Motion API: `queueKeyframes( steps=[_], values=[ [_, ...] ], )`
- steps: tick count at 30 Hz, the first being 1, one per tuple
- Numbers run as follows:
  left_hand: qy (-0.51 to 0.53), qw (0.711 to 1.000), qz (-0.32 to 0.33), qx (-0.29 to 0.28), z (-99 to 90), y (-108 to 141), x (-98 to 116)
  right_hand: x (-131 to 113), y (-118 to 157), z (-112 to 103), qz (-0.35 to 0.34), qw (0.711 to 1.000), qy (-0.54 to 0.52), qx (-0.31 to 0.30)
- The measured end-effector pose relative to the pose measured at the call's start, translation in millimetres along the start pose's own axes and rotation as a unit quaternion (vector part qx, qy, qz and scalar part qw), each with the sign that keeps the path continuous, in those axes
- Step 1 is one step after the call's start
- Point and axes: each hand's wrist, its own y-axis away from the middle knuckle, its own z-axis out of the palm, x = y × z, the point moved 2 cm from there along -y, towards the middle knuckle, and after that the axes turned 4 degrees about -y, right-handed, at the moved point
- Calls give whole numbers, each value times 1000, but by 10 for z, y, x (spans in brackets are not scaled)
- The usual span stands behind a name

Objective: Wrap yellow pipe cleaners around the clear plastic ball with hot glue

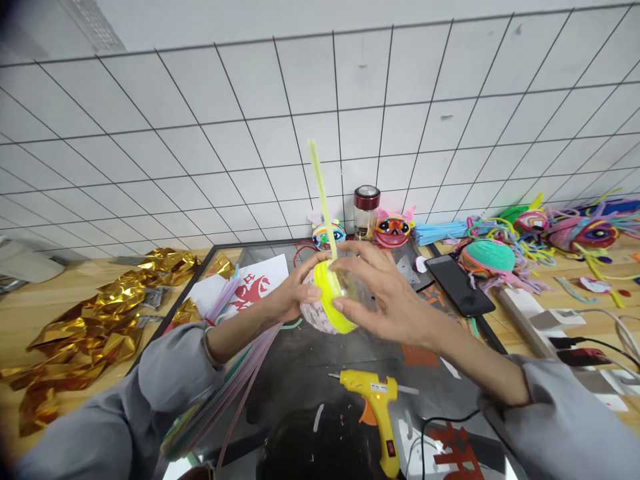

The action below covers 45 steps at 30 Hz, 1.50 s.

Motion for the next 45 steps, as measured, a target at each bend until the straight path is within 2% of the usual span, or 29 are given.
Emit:
queueKeyframes(
  steps=[4, 7, 9, 12, 17, 22, 27, 31, 38, 45],
  values=[
    [-39, 997, 54, -44, 11, -193, 86, 43, -83, -32, -39, 999, 5, 20],
    [-57, 993, 87, -61, 99, -284, 187, 20, -110, -94, -41, 996, 30, 79],
    [-57, 992, 101, -57, 175, -255, 230, -49, -74, -118, -38, 993, 42, 105],
    [-48, 994, 77, -61, 289, -50, 208, -230, 84, -95, -32, 993, 54, 99],
    [-45, 997, 40, -53, 427, 483, 63, -561, 458, 47, -30, 995, 54, 81],
    [-38, 999, 30, 21, 569, 900, -62, -744, 715, 222, 6, 995, -6, 101],
    [-25, 996, 48, 65, 682, 1054, -205, -761, 847, 386, 36, 987, -88, 131],
    [-40, 992, 76, 94, 639, 962, -325, -609, 839, 493, 51, 983, -109, 138],
    [-61, 987, 102, 112, 430, 786, -491, -277, 739, 669, 69, 978, -129, 147],
    [-53, 986, 89, 130, 252, 821, -634, -256, 723, 827, 76, 973, -121, 181]
  ],
)
